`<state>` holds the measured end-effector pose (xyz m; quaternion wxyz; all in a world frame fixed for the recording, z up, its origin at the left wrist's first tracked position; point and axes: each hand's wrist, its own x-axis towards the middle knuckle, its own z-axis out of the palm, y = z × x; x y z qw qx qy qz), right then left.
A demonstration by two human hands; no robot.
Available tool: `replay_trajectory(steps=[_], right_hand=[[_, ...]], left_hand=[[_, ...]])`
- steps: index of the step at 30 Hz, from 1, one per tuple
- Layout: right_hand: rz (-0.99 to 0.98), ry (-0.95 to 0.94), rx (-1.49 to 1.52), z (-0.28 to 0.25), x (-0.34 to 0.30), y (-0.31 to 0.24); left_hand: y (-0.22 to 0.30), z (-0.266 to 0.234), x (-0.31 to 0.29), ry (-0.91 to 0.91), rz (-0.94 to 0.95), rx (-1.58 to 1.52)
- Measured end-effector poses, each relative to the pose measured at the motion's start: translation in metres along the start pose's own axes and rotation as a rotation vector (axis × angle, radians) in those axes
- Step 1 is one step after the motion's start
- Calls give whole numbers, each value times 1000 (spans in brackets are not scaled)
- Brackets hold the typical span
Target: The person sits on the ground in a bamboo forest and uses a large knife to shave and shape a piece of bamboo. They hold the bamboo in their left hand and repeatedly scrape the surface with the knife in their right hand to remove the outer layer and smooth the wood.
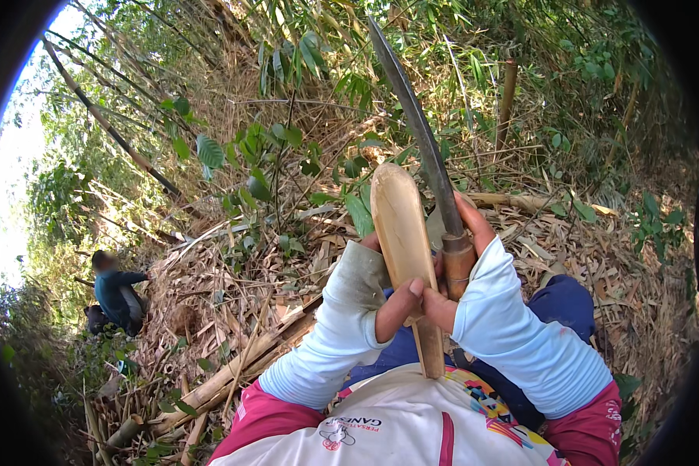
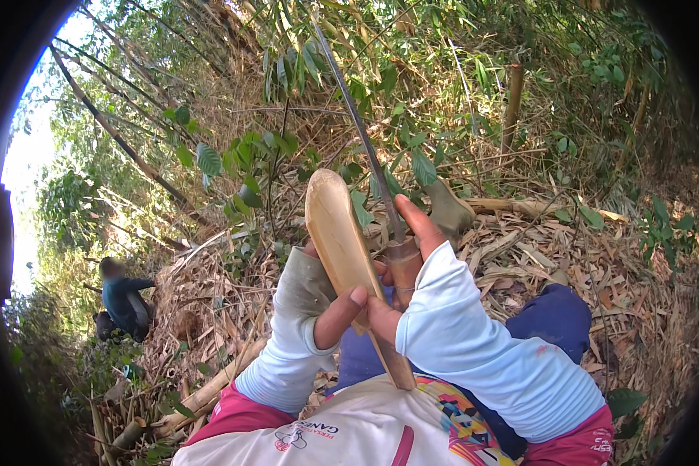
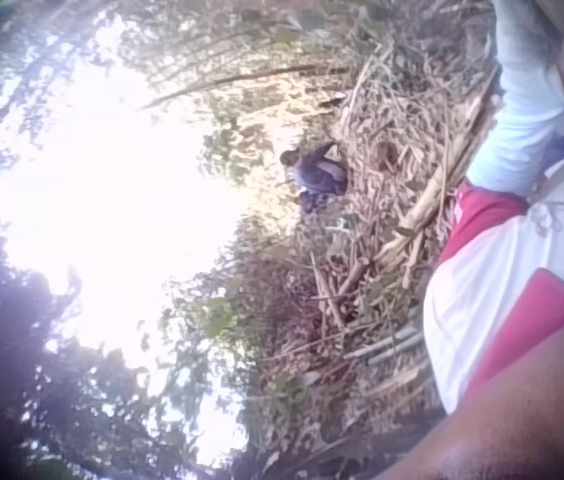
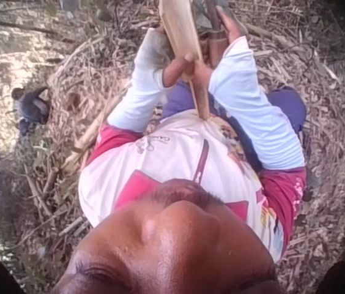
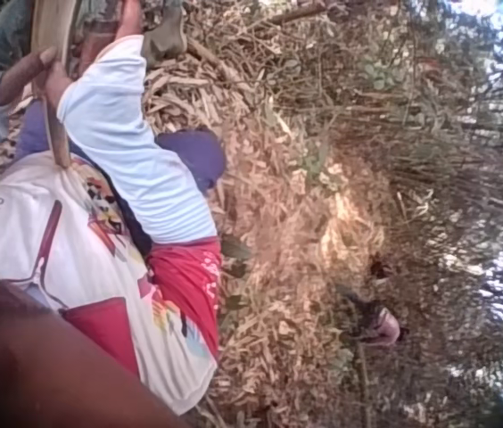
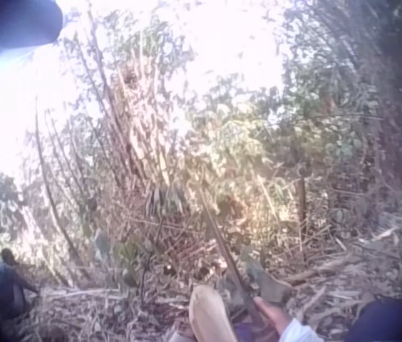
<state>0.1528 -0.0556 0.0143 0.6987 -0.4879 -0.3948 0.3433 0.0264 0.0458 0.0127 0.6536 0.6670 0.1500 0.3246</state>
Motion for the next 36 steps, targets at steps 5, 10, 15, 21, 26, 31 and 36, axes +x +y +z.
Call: replay_trajectory(steps=[5,10,15,21,26,31,36], right_hand=[[8,8,-165,-9,0,12],[18,-6,-184,-11,-1,14],[-34,-5,-214,-12,1,18],[-12,2,-187,-13,3,17],[-2,17,-198,-13,1,15],[-6,23,-223,-13,0,15],[105,28,-80,-7,-1,0]], left_hand=[[2,0,-6,-12,-53,-8],[4,-3,-8,-70,-70,-49],[-2,-10,-11,-126,-39,-73],[-6,-8,-15,-153,-79,-80],[-20,-8,-18,-178,-36,-102],[-27,-8,-21,-210,-38,-60],[-32,5,-24,-144,-71,-5]])
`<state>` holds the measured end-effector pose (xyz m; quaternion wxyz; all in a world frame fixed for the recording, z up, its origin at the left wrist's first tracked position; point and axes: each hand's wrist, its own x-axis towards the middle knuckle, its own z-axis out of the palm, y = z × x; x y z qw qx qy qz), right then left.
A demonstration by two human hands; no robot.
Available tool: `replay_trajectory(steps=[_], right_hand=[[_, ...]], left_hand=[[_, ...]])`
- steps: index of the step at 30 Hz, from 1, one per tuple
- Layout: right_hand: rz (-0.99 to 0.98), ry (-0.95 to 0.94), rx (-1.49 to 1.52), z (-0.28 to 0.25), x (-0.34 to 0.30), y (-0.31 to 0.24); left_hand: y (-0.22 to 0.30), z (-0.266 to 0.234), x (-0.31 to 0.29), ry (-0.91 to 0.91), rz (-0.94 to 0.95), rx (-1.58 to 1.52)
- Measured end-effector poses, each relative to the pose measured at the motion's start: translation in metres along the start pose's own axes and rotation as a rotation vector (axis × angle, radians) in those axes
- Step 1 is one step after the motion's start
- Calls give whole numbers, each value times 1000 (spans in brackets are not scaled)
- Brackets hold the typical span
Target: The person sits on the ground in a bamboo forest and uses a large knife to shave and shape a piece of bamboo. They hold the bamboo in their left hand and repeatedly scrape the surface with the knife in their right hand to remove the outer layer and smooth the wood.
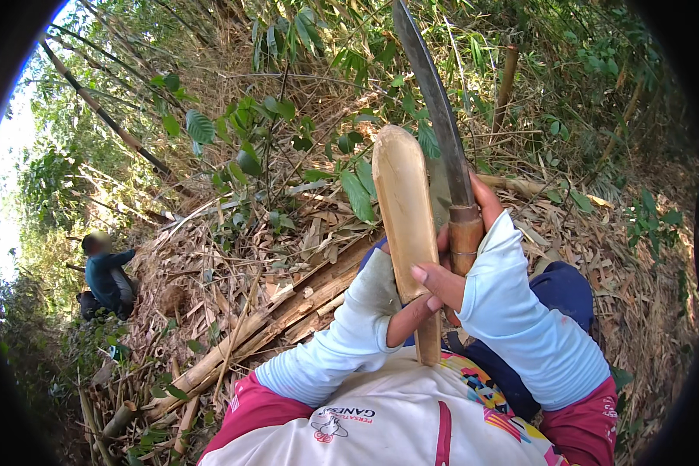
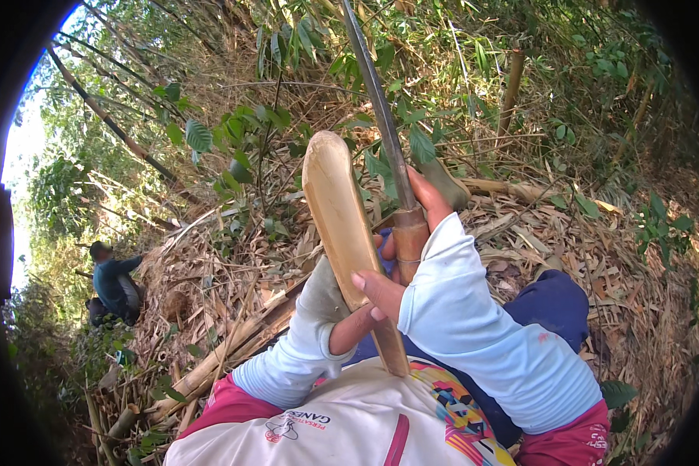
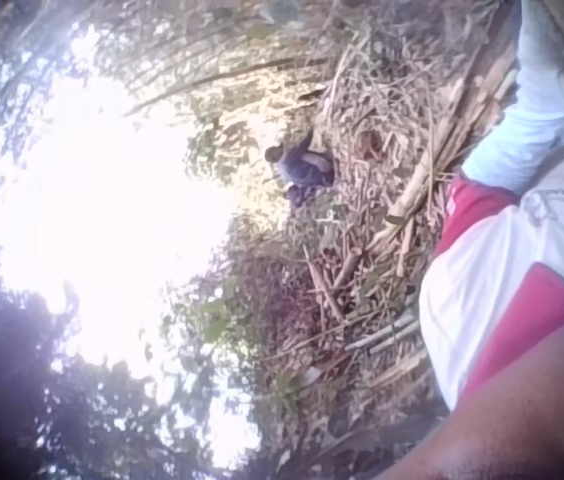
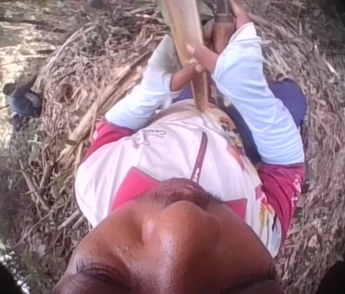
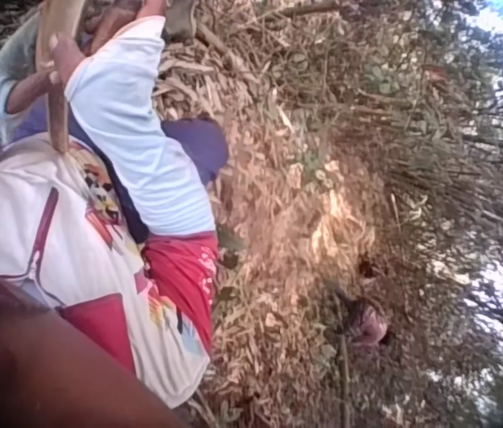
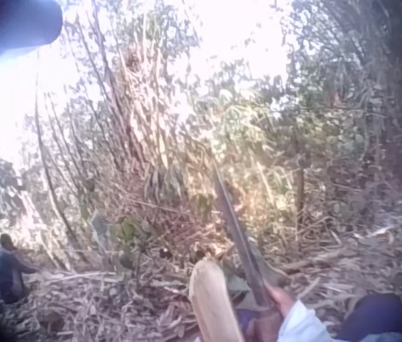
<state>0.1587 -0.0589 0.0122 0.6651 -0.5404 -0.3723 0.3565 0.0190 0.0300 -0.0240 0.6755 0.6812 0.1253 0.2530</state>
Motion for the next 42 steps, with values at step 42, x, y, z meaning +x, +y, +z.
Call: replay_trajectory(steps=[42], right_hand=[[-410,218,-1326,-89,-40,-9]], left_hand=[[51,-51,-21,287,5,-148]])
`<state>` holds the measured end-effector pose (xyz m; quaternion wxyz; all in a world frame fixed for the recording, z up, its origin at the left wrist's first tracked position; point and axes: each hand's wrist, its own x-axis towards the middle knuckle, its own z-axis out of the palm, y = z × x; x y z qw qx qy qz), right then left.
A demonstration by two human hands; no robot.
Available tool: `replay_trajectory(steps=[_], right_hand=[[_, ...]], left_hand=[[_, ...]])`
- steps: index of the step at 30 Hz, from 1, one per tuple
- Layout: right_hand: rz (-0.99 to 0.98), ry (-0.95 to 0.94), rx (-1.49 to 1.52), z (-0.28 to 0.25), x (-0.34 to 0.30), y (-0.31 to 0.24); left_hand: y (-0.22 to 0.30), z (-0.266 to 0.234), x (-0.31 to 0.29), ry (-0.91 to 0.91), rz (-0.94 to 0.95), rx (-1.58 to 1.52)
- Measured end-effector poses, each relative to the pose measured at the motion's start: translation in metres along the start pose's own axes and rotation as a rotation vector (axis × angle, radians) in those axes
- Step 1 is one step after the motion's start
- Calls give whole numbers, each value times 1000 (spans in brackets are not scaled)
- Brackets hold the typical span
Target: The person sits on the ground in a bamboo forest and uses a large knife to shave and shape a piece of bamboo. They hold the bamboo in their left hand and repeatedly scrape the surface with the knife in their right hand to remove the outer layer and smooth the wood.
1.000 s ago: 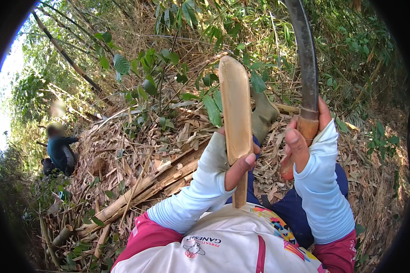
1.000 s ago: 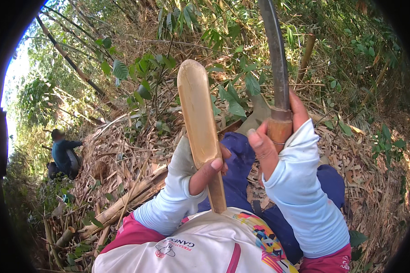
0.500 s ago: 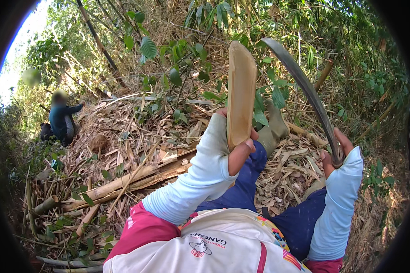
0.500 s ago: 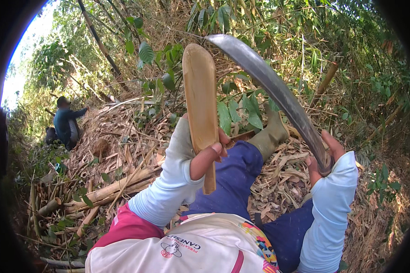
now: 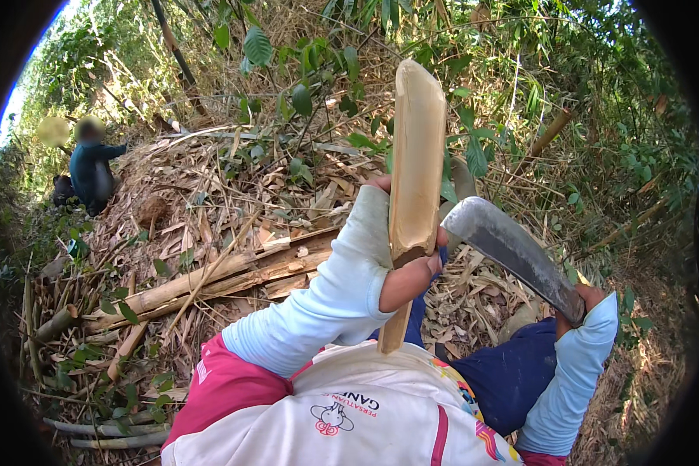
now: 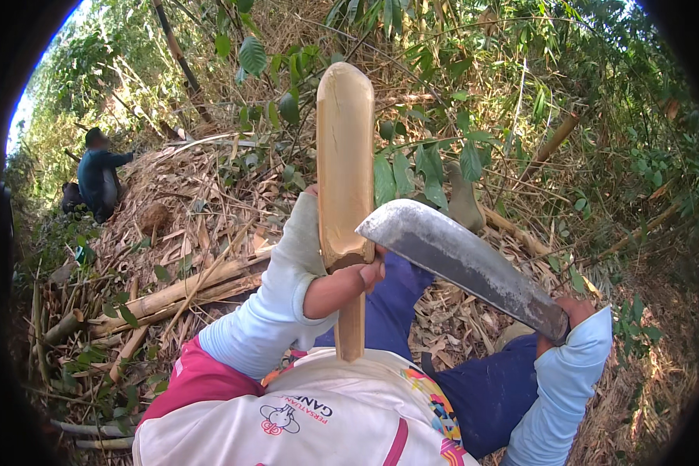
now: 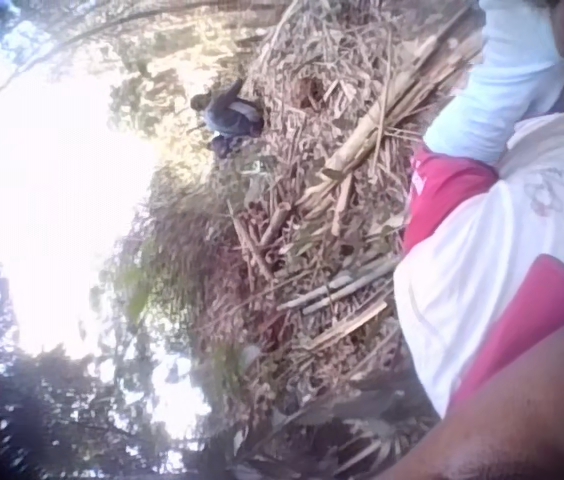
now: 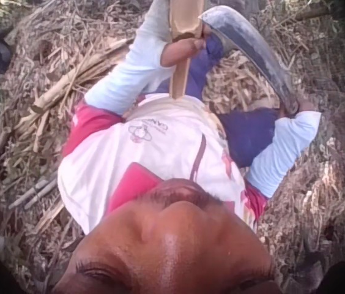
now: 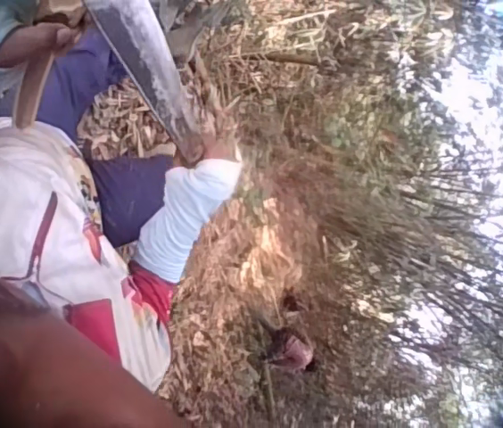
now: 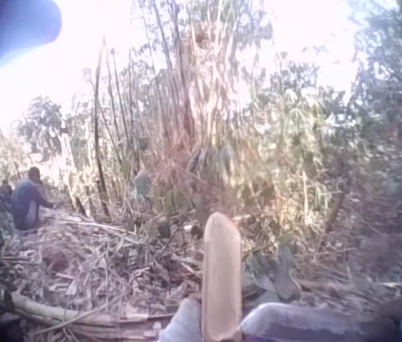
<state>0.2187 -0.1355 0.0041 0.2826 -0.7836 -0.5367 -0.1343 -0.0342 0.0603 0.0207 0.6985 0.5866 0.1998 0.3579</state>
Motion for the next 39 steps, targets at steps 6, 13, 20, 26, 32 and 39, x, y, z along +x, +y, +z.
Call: replay_trajectory(steps=[6,13,20,26,32,39], right_hand=[[154,-146,69,-37,-31,7],[147,-145,-91,-72,-52,7],[35,-178,-230,-96,-49,-15],[-53,-168,-247,-103,-38,-30],[-221,-157,-408,-117,-19,-43],[-345,-140,-529,-137,-3,-55]], left_hand=[[-24,10,-23,-114,-168,-239],[-23,14,-34,-176,-253,-311],[-7,15,-38,-193,-159,-169],[-13,14,-44,-283,63,-74],[-15,19,-52,-267,189,-81],[-21,16,-55,-239,345,135]])
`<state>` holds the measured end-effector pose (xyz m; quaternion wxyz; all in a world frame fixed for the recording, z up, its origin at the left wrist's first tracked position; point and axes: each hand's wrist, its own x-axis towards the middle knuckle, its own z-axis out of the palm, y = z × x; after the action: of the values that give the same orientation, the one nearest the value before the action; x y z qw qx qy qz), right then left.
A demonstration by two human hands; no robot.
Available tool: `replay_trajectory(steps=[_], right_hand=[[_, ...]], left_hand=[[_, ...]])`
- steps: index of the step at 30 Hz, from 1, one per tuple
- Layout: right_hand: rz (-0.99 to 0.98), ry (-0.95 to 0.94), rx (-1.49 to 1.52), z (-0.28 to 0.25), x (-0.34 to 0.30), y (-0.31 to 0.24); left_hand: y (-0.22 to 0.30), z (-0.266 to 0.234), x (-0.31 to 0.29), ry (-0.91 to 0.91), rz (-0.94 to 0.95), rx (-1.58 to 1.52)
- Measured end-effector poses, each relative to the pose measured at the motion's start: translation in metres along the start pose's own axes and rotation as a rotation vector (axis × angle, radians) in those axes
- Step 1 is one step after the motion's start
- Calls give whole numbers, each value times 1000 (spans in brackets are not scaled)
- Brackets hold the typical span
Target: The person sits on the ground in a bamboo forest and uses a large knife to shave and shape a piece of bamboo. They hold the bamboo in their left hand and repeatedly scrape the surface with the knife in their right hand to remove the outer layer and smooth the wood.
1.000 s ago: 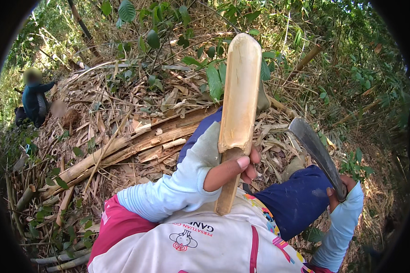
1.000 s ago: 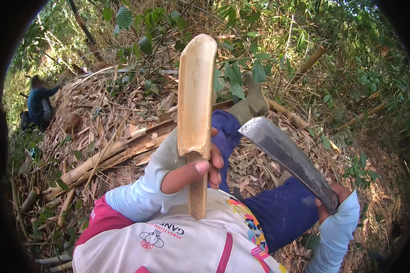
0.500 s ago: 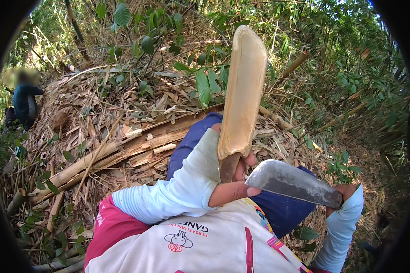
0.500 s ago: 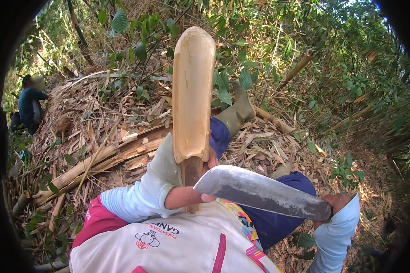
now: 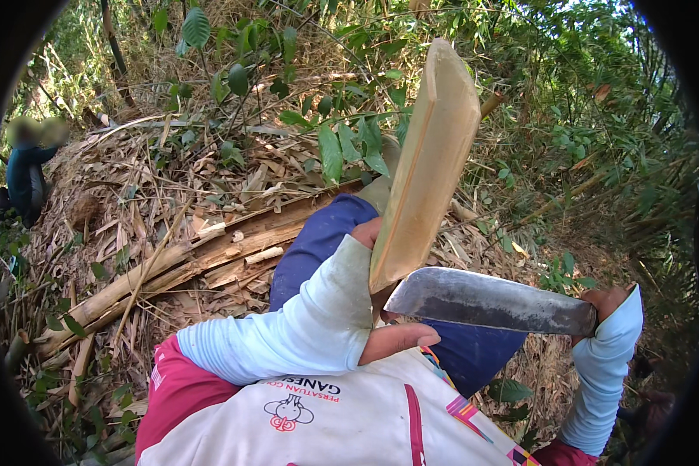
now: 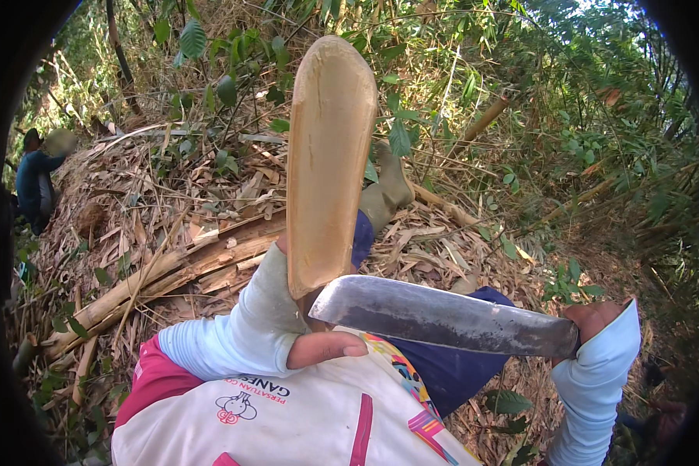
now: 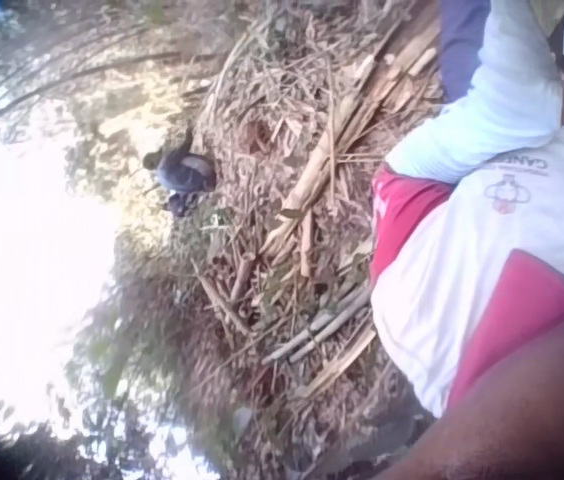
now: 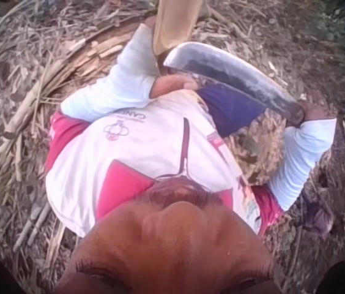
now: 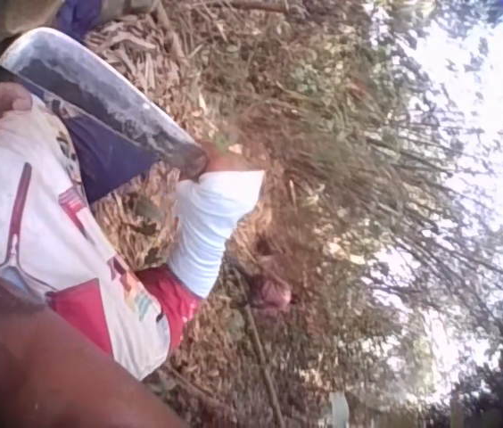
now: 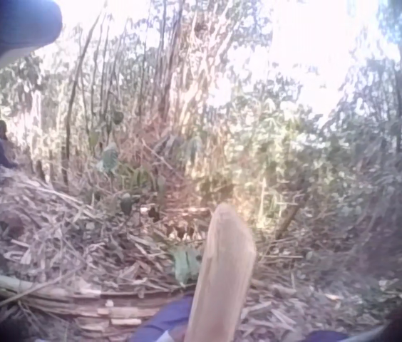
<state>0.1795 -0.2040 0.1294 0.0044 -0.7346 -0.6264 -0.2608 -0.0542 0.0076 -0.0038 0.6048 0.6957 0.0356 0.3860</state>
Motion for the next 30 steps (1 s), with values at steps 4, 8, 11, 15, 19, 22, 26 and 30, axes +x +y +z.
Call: replay_trajectory(steps=[4,8,11,15,19,22,26,30], right_hand=[[-6,-9,-35,-13,6,-2],[-12,-4,-64,-17,7,-1],[-17,12,-44,-16,5,-1],[-20,-8,-15,-15,5,-3],[16,-39,-26,-17,6,-7],[76,-84,-14,-19,5,-5],[113,-104,-22,-21,7,-7],[111,-66,-59,-18,9,-7]], left_hand=[[0,0,0,-5,9,7],[1,-1,0,-34,-39,-112],[2,0,0,-48,-53,-148],[-1,-3,0,-70,82,36],[4,-2,-4,-94,-31,-67],[6,-1,-1,-87,-45,-29],[4,1,1,-94,-14,11],[-7,4,3,-69,69,146]])
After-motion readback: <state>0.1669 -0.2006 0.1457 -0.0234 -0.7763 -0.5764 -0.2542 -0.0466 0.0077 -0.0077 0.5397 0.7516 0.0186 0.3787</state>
